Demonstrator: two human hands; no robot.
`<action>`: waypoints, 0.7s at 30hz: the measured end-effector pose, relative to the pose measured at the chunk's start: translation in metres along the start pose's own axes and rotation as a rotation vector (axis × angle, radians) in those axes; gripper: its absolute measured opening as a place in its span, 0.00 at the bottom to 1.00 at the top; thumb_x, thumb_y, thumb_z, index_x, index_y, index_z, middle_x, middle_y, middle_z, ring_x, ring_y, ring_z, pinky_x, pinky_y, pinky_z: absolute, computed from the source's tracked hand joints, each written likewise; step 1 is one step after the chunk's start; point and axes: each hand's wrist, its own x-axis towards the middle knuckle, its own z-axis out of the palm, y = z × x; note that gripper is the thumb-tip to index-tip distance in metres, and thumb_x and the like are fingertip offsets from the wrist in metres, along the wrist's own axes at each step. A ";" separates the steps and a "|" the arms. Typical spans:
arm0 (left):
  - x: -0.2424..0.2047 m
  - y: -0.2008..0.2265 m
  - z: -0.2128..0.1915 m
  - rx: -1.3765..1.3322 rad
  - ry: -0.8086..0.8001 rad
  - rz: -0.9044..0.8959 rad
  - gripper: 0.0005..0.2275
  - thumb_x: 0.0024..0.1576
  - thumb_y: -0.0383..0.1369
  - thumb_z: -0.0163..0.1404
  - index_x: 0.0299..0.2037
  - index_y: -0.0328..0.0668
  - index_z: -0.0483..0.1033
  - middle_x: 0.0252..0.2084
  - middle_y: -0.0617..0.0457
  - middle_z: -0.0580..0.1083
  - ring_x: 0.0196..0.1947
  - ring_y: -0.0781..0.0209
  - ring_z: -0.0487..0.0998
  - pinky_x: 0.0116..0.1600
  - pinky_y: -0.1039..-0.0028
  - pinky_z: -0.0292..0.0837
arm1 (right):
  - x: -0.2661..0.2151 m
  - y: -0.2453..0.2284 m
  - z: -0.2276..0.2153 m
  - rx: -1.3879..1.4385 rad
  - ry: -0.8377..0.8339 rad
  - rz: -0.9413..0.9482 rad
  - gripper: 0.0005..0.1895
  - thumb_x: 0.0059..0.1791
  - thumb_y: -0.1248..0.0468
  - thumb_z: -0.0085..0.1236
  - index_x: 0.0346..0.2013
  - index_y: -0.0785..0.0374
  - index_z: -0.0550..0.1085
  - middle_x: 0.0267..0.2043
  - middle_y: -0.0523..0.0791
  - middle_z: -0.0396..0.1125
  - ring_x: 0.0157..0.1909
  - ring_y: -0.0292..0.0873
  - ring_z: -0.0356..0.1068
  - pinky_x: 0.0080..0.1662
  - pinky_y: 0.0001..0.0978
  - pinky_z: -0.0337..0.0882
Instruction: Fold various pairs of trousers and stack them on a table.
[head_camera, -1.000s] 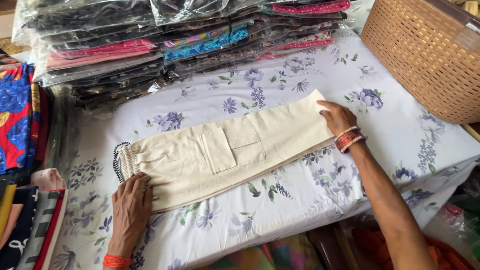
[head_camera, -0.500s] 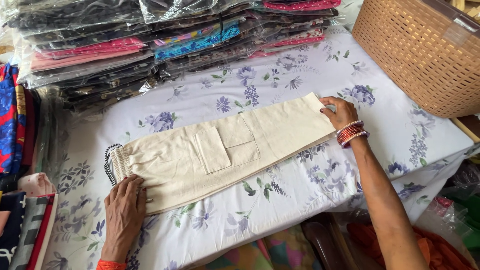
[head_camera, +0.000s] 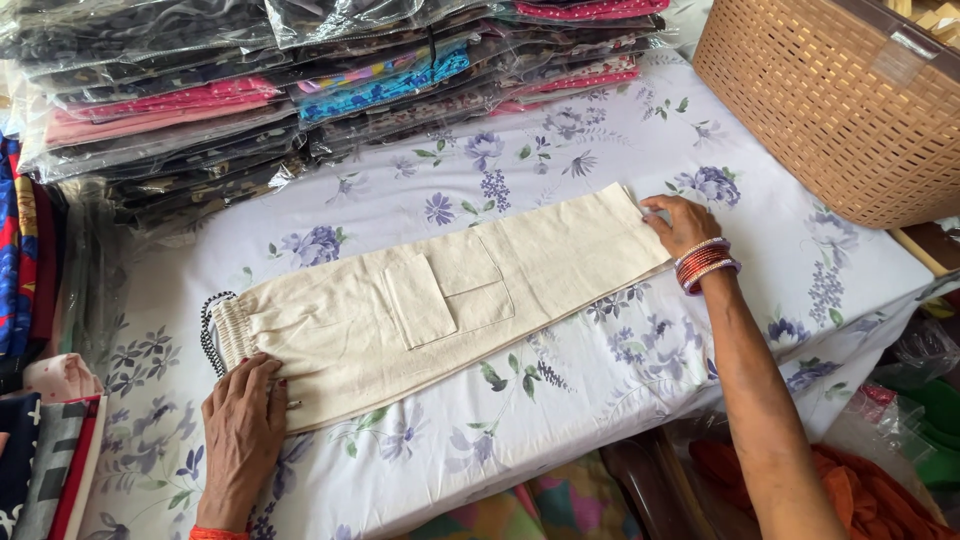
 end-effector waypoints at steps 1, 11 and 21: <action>0.000 0.000 0.000 0.010 0.016 0.018 0.14 0.62 0.36 0.46 0.55 0.43 0.75 0.61 0.49 0.73 0.65 0.48 0.69 0.67 0.57 0.59 | -0.003 -0.004 -0.005 -0.066 0.060 0.047 0.15 0.51 0.61 0.61 0.54 0.52 0.78 0.54 0.45 0.74 0.52 0.50 0.74 0.51 0.43 0.74; 0.064 0.036 0.012 -0.138 -0.093 0.080 0.16 0.63 0.39 0.48 0.57 0.38 0.71 0.55 0.45 0.75 0.39 0.52 0.77 0.55 0.61 0.69 | -0.014 -0.084 0.012 -0.054 0.211 -0.548 0.24 0.50 0.64 0.60 0.62 0.58 0.71 0.53 0.48 0.74 0.49 0.46 0.75 0.61 0.47 0.68; 0.044 0.065 0.021 -0.148 -0.061 0.301 0.20 0.61 0.37 0.46 0.60 0.37 0.70 0.66 0.39 0.67 0.68 0.42 0.63 0.69 0.51 0.52 | -0.035 0.014 -0.043 -0.025 -0.136 -0.335 0.09 0.47 0.61 0.65 0.41 0.56 0.80 0.39 0.45 0.76 0.41 0.44 0.77 0.45 0.37 0.75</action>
